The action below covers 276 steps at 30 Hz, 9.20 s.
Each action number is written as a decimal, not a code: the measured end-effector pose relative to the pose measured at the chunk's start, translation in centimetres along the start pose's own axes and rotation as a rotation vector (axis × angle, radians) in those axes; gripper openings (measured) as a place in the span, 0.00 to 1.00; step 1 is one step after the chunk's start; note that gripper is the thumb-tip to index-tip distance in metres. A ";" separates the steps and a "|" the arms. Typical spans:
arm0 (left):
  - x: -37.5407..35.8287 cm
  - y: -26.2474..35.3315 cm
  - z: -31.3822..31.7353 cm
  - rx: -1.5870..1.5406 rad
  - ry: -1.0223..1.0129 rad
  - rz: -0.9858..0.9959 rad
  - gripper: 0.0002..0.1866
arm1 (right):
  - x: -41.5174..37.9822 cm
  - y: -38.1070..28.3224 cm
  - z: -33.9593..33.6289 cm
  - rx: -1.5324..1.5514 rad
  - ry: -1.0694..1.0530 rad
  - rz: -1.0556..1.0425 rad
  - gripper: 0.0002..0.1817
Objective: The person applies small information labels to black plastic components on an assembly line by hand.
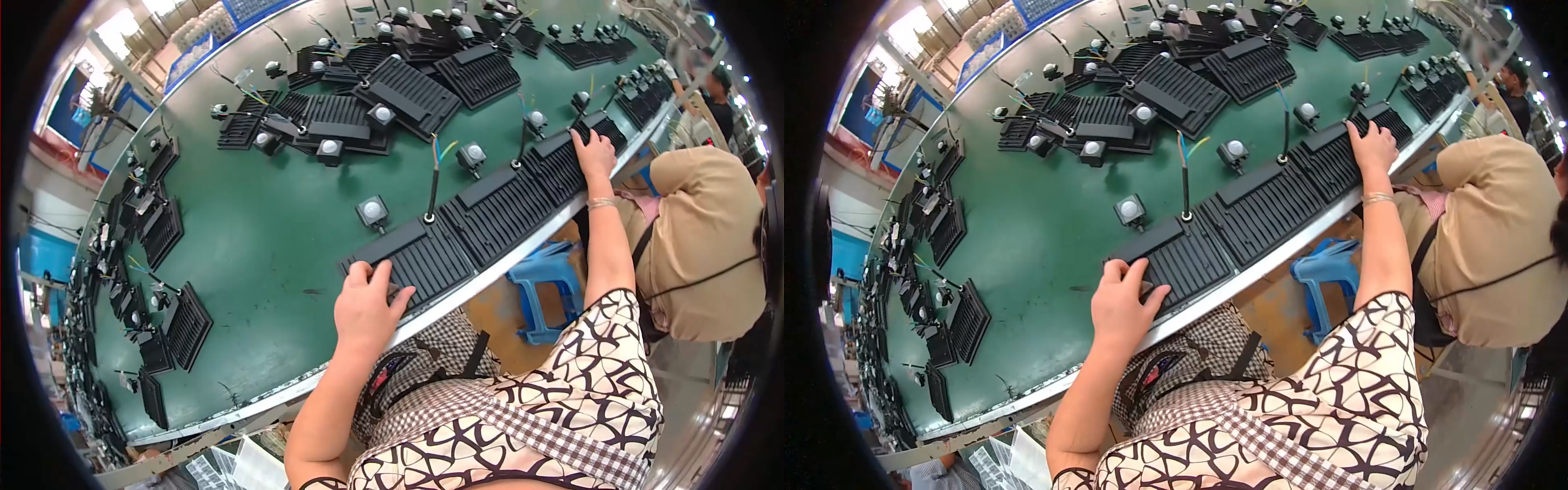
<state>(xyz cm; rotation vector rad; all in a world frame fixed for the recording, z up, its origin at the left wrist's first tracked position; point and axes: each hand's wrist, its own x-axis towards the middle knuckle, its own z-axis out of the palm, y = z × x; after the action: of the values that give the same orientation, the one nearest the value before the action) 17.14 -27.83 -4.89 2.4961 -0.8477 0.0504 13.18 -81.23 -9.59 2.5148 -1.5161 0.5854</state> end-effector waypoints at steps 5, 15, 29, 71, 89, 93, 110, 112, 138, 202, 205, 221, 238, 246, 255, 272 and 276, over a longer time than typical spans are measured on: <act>-2.0 -2.4 -1.5 0.062 0.054 0.011 0.22 | -3.6 -2.5 -2.0 0.060 0.010 -0.049 0.41; -10.1 -13.6 -10.0 0.166 0.124 -0.307 0.21 | -18.1 -12.5 -7.1 0.278 0.015 -0.346 0.39; -31.7 -5.3 -16.1 -1.333 0.647 -0.815 0.09 | -38.0 -19.6 -21.3 1.337 -0.488 -1.252 0.08; -48.7 -10.0 -18.6 0.183 0.337 -1.186 0.09 | -69.3 -27.9 -31.3 1.091 -0.596 -2.535 0.33; -39.9 4.5 -16.8 -0.153 0.367 -0.217 0.08 | -68.7 -33.1 -34.7 0.735 -1.257 -2.408 0.24; -40.3 5.0 -19.0 -0.587 0.713 -0.734 0.06 | -67.3 -34.5 -32.4 1.027 -1.616 -2.039 0.22; -31.8 3.3 -16.6 0.320 0.416 -0.414 0.12 | -55.2 -25.4 -27.0 0.989 -3.062 -0.084 0.45; -31.8 3.1 -16.1 0.319 0.432 -0.429 0.12 | -55.4 -24.6 -26.2 1.017 -3.163 -0.024 0.47; -31.1 1.7 -14.6 0.269 0.426 -0.339 0.13 | -52.2 -21.1 -25.3 1.207 -2.794 0.137 0.40; -30.2 -4.0 -9.9 -0.396 0.548 -0.839 0.03 | -50.6 -21.7 -24.5 1.172 -2.742 -0.095 0.33; -29.9 -4.7 -10.4 -0.683 0.655 -0.901 0.04 | -49.5 -22.1 -22.3 1.322 -2.566 -0.149 0.33; -25.8 -8.2 -12.4 -0.435 0.686 -0.694 0.03 | -38.7 -36.2 -17.8 1.555 -0.899 -0.767 0.21; -22.8 -9.3 -12.8 -0.486 0.652 -0.697 0.03 | -30.5 -41.8 -22.3 1.125 -1.819 -1.191 0.13; -20.3 -9.1 -13.3 -0.554 0.700 -0.687 0.03 | -35.5 -39.7 -22.2 1.424 -0.955 -1.179 0.12; -10.4 -10.8 -15.7 -0.669 0.952 -0.445 0.04 | -35.3 -38.8 -23.2 1.370 -1.440 -0.941 0.12; -8.2 -12.3 -12.6 -0.473 0.791 -0.481 0.06 | -34.6 -38.0 -22.2 1.469 -1.556 -0.835 0.11; -7.9 -11.5 -12.6 -0.482 0.762 -0.537 0.06 | -35.1 -37.9 -21.3 1.571 -1.571 -0.742 0.26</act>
<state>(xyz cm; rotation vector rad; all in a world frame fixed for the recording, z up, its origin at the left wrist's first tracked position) 19.00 -9.64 -0.52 1.9188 0.1237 0.5071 26.38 -27.52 -1.41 4.6103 0.8855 -1.0903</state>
